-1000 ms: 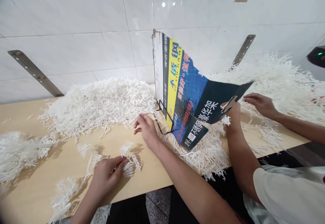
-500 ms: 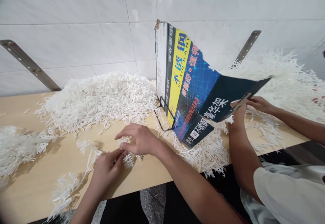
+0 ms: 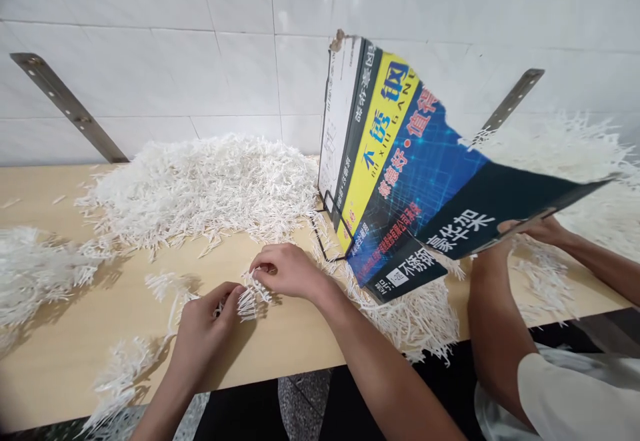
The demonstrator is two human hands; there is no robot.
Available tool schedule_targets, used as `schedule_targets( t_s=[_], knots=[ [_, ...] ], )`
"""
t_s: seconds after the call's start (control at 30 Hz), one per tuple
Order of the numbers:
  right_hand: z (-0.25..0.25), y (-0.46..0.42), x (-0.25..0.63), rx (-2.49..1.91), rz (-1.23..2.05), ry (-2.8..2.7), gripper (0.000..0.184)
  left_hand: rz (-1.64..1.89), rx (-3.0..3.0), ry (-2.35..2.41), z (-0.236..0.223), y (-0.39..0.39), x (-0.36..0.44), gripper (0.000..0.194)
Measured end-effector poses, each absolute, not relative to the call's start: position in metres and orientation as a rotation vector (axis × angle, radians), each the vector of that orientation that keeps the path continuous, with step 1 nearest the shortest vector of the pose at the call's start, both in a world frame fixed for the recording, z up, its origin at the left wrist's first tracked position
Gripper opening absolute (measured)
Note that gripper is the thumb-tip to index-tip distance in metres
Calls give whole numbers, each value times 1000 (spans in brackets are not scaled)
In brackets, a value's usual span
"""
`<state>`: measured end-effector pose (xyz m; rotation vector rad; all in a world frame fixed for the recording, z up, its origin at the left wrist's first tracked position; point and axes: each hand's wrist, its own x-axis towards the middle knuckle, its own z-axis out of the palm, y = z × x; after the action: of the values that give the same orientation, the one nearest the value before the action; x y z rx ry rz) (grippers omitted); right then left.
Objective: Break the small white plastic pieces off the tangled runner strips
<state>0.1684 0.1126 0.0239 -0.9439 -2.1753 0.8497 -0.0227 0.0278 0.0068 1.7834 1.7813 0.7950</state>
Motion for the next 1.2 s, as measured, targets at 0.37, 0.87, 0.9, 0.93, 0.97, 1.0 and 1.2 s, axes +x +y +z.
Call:
schedule_targets(
  t_s=[0.37, 0.87, 0.9, 0.93, 0.97, 1.0, 1.2],
  knots=[
    [-4, 123, 157, -1056, 1211, -1010, 20, 218, 2222, 1920, -4, 25, -18, 29],
    [9, 96, 155, -885, 418, -1953, 23, 352, 2105, 1965, -2, 29, -18, 32],
    [8, 95, 155, -864, 435, -2014, 25, 360, 2104, 1962, -2, 28, -18, 31],
    [6, 95, 154, -873, 465, -2057, 27, 363, 2110, 1959, -2, 28, -19, 31],
    [3, 96, 152, -912, 507, -2077, 27, 361, 2122, 1952, -2, 28, -19, 30],
    [2, 98, 151, -969, 561, -2073, 22, 355, 2136, 1944, -3, 28, -20, 30],
    [5, 112, 155, -1184, 997, -1904, 10, 336, 2174, 1936, -3, 27, -21, 30]
  ],
)
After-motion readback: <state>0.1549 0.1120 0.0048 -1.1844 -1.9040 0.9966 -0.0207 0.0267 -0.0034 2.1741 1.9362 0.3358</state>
